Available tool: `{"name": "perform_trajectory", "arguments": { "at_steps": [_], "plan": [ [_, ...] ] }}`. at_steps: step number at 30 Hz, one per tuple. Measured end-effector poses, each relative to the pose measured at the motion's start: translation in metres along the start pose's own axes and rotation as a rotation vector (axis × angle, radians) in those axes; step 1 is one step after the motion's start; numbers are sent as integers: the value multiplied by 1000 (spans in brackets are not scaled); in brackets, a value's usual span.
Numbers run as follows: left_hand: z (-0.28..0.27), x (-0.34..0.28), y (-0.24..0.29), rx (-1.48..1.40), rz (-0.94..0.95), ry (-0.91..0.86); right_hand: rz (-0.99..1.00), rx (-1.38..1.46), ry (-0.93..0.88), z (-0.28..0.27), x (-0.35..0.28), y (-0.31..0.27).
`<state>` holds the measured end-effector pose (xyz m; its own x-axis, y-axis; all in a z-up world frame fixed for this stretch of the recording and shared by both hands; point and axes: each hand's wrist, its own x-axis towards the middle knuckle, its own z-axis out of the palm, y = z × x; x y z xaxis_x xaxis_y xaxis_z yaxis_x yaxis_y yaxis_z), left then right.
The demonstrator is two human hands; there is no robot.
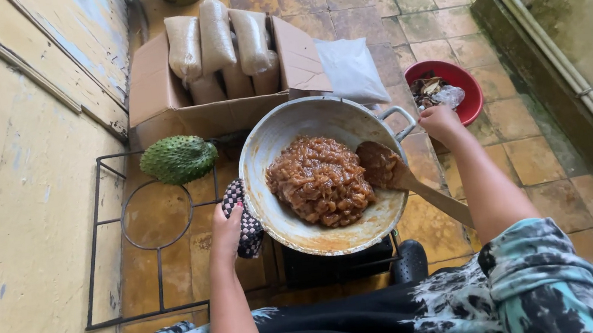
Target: Stirring a thick brown paste in a large pan on a floor-level stove using a wooden spatula
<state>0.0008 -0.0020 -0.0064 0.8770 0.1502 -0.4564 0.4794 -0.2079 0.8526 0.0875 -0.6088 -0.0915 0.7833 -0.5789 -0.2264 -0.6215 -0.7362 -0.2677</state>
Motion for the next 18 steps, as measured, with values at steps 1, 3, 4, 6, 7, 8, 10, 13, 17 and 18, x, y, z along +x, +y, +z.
{"name": "perform_trajectory", "arguments": {
  "at_steps": [1, 3, 4, 6, 7, 8, 10, 13, 17, 18],
  "plan": [
    [2, 5, -6, 10, -9, 0, 5, 1, -12, -2, -8, -6],
    [5, 16, -15, -36, 4, 24, -6, 144, -8, -9, -20, -19],
    [7, 17, -16, -30, -1, 25, -4, 145, -15, -10, -25, -21],
    [7, 20, -18, -9, 40, 48, -13, 377, -17, -12, -30, -33],
    [8, 17, -14, -8, 37, 56, -18, 377, -24, -12, -28, -36],
    [9, 14, -10, 7, 41, 69, 6, 455, 11, -12, -26, -38],
    [9, 7, -6, 33, 40, 85, 39, 538, 34, -13, -28, -46],
    [12, 4, -7, 10, 96, 127, 166, 372, -33, -26, -27, -67],
    [20, 1, -18, 35, 120, 187, 114, 237, -59, 9, 18, -46],
    [21, -2, -19, 51, 139, 206, 29, 86, 8, 33, 38, -29]
  ]
}}
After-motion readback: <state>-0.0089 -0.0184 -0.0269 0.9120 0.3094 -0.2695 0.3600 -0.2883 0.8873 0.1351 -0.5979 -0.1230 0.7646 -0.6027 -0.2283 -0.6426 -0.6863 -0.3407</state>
